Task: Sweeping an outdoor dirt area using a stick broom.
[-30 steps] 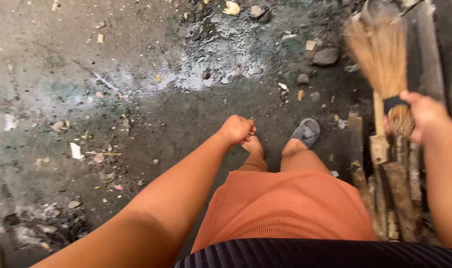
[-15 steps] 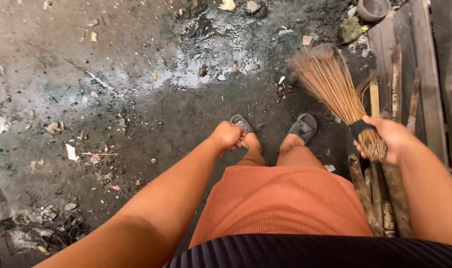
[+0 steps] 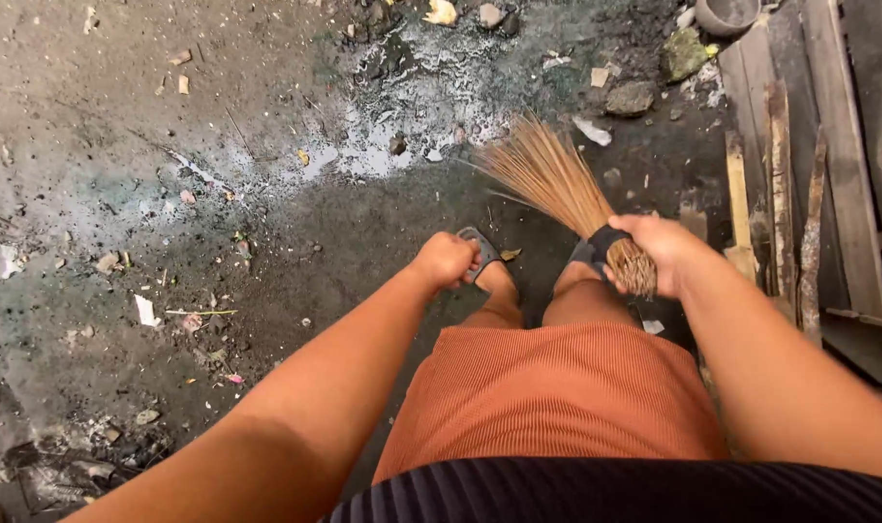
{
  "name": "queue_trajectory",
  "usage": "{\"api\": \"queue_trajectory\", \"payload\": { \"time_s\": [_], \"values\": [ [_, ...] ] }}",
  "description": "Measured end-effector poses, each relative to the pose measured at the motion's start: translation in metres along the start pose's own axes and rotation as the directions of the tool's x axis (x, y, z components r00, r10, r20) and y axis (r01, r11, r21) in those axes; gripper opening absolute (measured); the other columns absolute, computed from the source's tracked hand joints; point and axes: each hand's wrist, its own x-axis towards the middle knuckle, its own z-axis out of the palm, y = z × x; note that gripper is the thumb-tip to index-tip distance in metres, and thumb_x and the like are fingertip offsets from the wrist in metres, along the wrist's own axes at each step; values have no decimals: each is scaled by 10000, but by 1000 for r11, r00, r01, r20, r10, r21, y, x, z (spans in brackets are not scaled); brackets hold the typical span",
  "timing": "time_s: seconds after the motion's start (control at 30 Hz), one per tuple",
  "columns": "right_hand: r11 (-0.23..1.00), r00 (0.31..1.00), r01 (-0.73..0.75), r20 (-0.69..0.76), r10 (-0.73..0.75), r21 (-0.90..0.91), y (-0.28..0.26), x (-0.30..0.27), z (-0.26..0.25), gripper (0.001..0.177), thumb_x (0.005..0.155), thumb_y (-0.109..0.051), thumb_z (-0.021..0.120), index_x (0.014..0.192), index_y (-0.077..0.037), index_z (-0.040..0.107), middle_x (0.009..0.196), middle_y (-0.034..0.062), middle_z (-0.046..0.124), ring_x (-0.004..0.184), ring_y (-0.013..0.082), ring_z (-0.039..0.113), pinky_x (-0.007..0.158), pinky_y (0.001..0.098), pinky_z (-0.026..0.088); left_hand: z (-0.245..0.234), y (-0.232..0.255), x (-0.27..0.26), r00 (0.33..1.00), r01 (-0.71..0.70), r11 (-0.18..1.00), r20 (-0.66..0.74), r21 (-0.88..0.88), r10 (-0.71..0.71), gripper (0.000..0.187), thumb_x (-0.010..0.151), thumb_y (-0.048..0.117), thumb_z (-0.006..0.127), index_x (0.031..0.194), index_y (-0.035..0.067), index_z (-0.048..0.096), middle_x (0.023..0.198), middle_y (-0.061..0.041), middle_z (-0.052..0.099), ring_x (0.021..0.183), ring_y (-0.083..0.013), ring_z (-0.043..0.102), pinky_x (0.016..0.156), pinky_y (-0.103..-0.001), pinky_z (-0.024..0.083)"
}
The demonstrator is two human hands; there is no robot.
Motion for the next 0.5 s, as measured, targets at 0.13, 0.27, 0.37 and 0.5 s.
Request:
{"api": "queue_trajectory", "payload": {
  "time_s": [0.13,0.27,0.37,0.5],
  "values": [
    [995,996,77,-57,-73,70,3,-24,4,280,1037,-389,518,1072,-115,566,775,132,632,591,303,623,457,461,517,-6,14,-25,998,54,998,-41,-19,-55,306,963,326,581,884,59,708,806,-27,703,586,-139,619,509,-328,468],
    [943,974,160,-201,-104,292,-5,67,-38,254,1023,-385,484,1084,-158,580,815,94,638,627,285,643,492,462,553,-18,10,-29,997,48,998,-61,-42,-51,301,958,314,571,877,60,712,802,-21,704,582,-135,619,501,-325,467],
    [941,993,67,-117,-30,332,-38,131,-33,256,990,-385,534,1061,-144,583,822,78,641,650,259,660,521,431,586,-33,4,-34,995,46,997,-86,-56,-51,299,953,297,577,869,46,716,795,-31,705,577,-140,615,495,-327,462],
    [990,995,-9,98,23,-141,-68,85,39,306,850,-305,757,1013,-129,567,788,90,588,659,271,654,537,418,579,-35,-8,-28,995,27,995,-94,-91,-36,303,953,296,577,870,40,716,792,-36,698,578,-137,620,499,-323,471]
  ]
}}
